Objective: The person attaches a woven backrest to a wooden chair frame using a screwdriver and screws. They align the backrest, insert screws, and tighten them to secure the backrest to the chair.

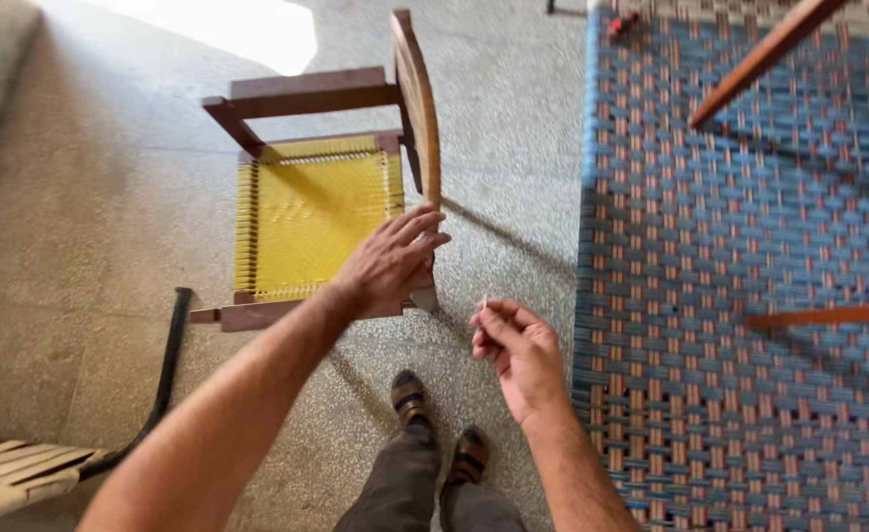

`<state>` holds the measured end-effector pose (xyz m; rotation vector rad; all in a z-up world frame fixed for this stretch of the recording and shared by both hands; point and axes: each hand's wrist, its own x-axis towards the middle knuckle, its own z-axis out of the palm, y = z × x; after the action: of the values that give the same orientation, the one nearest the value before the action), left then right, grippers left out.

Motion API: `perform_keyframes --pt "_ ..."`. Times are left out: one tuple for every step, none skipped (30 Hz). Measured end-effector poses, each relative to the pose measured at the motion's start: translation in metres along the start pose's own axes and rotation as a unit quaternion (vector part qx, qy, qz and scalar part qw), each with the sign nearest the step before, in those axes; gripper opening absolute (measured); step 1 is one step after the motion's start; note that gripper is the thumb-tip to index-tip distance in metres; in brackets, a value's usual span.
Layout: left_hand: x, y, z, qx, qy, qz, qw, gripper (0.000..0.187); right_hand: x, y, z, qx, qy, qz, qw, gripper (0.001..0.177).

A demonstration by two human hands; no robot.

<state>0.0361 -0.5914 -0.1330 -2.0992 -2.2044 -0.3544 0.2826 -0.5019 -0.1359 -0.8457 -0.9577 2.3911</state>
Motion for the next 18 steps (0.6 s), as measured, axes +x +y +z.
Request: perform_keyframes --pt "0.008 -0.006 0.0 0.011 -0.029 0.034 0.999 0.052 -0.001 0.013 -0.005 -0.003 0.012 0.002 1.0 0.019" --pt "0.012 -0.011 -0.002 0.021 -0.059 0.066 0.996 0.053 -0.005 0.029 -0.008 -0.007 0.023 0.008 1.0 0.021" --pt "0.014 -0.012 -0.005 0.031 -0.088 0.098 0.991 0.054 -0.008 0.046 -0.008 -0.011 0.035 0.013 0.999 0.023" --pt "0.019 -0.013 -0.008 0.06 -0.144 0.113 0.981 0.056 -0.005 0.06 -0.009 -0.028 0.045 0.008 0.999 0.023" --pt "0.022 -0.015 -0.011 0.089 -0.199 0.127 0.968 0.057 -0.003 0.074 -0.008 -0.045 0.056 0.004 0.997 0.023" --pt "0.023 -0.017 -0.014 0.121 -0.252 0.139 0.95 0.06 0.001 0.088 -0.006 -0.061 0.064 -0.001 0.996 0.023" --pt "0.023 -0.018 -0.016 0.137 -0.237 0.168 0.947 0.054 0.006 0.1 -0.005 -0.072 0.067 -0.031 0.995 0.021" --pt "0.022 -0.022 -0.015 0.153 -0.224 0.198 0.942 0.05 0.014 0.113 -0.002 -0.08 0.071 -0.061 0.992 0.019" --pt "0.021 -0.027 -0.013 0.168 -0.211 0.228 0.936 0.046 0.022 0.125 0.001 -0.088 0.076 -0.09 0.989 0.017" --pt "0.02 -0.032 -0.008 0.158 -0.19 0.244 0.938 0.044 0.03 0.136 0.004 -0.089 0.085 -0.11 0.986 0.017" --pt "0.02 -0.037 -0.001 0.146 -0.17 0.259 0.939 0.042 0.038 0.146 0.006 -0.091 0.094 -0.13 0.983 0.016" --pt "0.021 -0.043 0.007 0.132 -0.147 0.28 0.939 0.04 0.044 0.154 0.008 -0.093 0.109 -0.152 0.978 0.015" --pt "0.023 -0.051 0.013 0.13 -0.133 0.293 0.938 0.035 0.051 0.161 0.012 -0.098 0.122 -0.165 0.974 0.016" --pt "0.025 -0.056 0.022 0.121 -0.12 0.31 0.935 0.031 0.054 0.167 0.013 -0.103 0.142 -0.174 0.969 0.016" --pt "0.027 -0.06 0.028 0.11 -0.107 0.326 0.933 0.026 0.054 0.171 0.015 -0.109 0.162 -0.182 0.964 0.016" --pt "0.03 -0.065 0.027 0.11 -0.114 0.32 0.934 0.022 0.055 0.17 0.021 -0.133 0.181 -0.195 0.955 0.015" --pt "0.034 -0.068 0.025 0.111 -0.122 0.315 0.935 0.019 0.053 0.167 0.028 -0.158 0.2 -0.207 0.945 0.014" --pt "0.03 -0.063 0.026 0.107 -0.131 0.298 0.94 0.016 0.042 0.168 0.03 -0.189 0.212 -0.209 0.936 0.014"
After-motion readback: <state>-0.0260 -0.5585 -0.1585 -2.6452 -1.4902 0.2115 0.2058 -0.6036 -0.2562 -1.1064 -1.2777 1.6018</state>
